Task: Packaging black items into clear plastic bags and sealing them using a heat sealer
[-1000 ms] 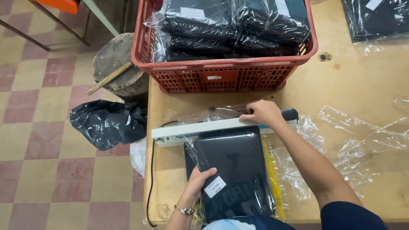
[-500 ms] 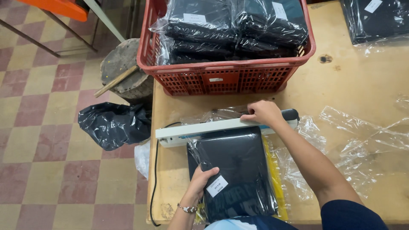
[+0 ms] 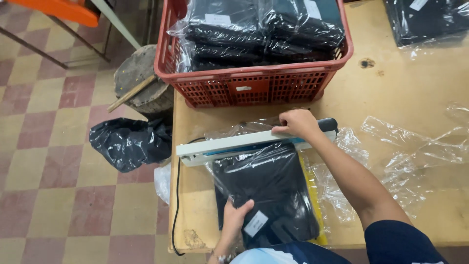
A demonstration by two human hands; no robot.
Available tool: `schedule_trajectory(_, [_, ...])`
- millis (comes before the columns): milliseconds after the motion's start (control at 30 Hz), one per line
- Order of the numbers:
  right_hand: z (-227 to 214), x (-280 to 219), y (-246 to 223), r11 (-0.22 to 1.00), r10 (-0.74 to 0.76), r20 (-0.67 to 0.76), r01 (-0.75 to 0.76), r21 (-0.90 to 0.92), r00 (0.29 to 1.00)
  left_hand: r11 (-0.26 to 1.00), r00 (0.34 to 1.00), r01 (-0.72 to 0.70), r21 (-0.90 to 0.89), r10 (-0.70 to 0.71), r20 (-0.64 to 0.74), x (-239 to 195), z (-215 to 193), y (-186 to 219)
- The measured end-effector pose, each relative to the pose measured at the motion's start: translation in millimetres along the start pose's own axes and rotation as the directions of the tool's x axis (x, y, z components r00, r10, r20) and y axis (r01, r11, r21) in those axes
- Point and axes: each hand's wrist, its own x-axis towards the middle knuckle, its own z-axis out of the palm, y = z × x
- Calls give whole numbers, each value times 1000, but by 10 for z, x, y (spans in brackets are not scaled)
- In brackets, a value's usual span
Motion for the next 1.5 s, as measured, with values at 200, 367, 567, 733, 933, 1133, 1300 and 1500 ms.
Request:
schedule_trajectory(200, [-6, -34, -8, 996, -73, -105, 79, 47, 992, 987, 971, -161, 0, 159, -177, -394, -601, 177])
schedule_trajectory(367, [-680, -250, -267, 941, -228, -384, 303, 149, 895, 845, 848, -397, 358, 487, -210, -529, -1221, 1082])
schedule_trajectory(567, [-1236, -1075, -772, 750, -366, -734, 648, 131, 572, 669, 590, -702, 245, 738, -327, -740, -605, 2963])
schedule_trajectory(733, [-799, -1460, -726, 742, -247, -676, 584, 328, 694, 638, 729, -681, -360, 636, -253, 219, 105, 4394])
schedule_trajectory(933, [561, -1887, -225, 585, 352, -118, -119, 802, 929, 777, 786, -616, 130, 618, 30, 1583, 1082, 5404])
schedule_trajectory(1133, [1095, -2040, -267, 567, 575, -69, -336, 752, 815, 302, 735, -486, 820, 650, 196, 2613, 1381, 5621])
schedule_trajectory(1300, [334, -1289, -385, 531, 576, -157, -222, 818, 802, 187, 708, -510, 840, 646, 286, 1978, 1460, 5482])
schedule_trajectory(1500, [437, -609, -416, 511, 456, -311, 40, 859, 834, -483, 338, -454, 748, 684, 646, 758, 1352, 4474])
